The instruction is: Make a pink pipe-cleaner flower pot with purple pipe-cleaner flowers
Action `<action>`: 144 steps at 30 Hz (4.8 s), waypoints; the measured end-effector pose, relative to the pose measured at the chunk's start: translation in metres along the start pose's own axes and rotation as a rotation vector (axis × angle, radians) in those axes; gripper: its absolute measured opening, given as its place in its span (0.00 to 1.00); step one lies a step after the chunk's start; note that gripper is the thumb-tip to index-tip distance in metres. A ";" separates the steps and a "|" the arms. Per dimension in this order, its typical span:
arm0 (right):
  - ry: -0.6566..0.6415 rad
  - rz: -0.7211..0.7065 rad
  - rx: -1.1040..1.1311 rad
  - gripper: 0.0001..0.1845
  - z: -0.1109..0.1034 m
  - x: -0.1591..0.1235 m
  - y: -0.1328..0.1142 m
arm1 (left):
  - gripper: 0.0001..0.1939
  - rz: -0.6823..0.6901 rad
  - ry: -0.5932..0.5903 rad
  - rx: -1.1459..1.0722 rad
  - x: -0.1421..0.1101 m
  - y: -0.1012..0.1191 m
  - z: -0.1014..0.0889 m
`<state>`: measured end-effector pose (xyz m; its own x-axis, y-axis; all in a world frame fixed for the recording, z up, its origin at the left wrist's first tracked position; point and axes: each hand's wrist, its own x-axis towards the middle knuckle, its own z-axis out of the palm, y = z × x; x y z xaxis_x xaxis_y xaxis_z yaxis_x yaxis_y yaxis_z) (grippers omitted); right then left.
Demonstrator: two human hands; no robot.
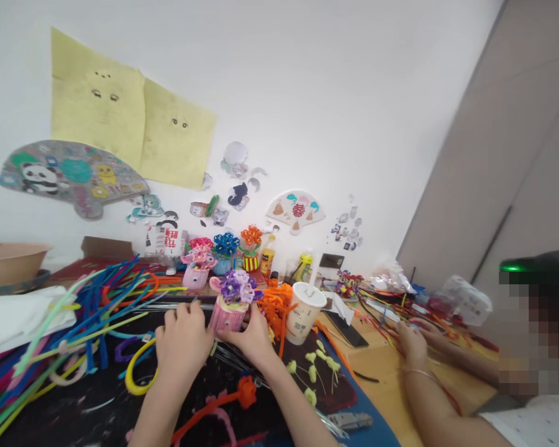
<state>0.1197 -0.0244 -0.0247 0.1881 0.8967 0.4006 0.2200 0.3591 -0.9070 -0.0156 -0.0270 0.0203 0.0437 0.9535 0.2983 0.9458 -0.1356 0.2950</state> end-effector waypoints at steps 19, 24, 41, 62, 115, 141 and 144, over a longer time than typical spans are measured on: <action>-0.173 -0.037 -0.042 0.17 -0.047 -0.006 -0.071 | 0.29 -0.010 0.054 -0.404 0.018 -0.003 0.005; -0.075 -0.062 -0.500 0.09 -0.085 -0.025 -0.087 | 0.29 -0.128 0.041 -0.372 0.018 -0.007 -0.004; -0.068 0.093 -0.337 0.13 -0.056 -0.091 -0.040 | 0.30 -0.074 -0.058 -0.391 0.019 -0.003 0.008; 0.100 0.009 -0.146 0.11 -0.055 -0.046 -0.046 | 0.31 -0.062 -0.111 -0.245 0.016 0.000 0.005; -0.581 0.262 -0.154 0.09 -0.037 -0.015 -0.025 | 0.26 -0.356 0.140 -0.746 0.011 -0.005 -0.005; -0.433 0.205 -0.258 0.07 -0.048 -0.015 -0.026 | 0.30 -0.256 -0.142 -0.575 0.002 0.019 0.015; -0.346 0.205 -0.185 0.05 -0.050 -0.013 -0.023 | 0.29 -0.195 -0.144 -0.423 -0.003 0.020 0.017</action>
<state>0.1596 -0.0573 -0.0025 -0.0790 0.9897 0.1193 0.3855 0.1407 -0.9119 0.0083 -0.0285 0.0100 -0.0493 0.9955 0.0809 0.7287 -0.0196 0.6846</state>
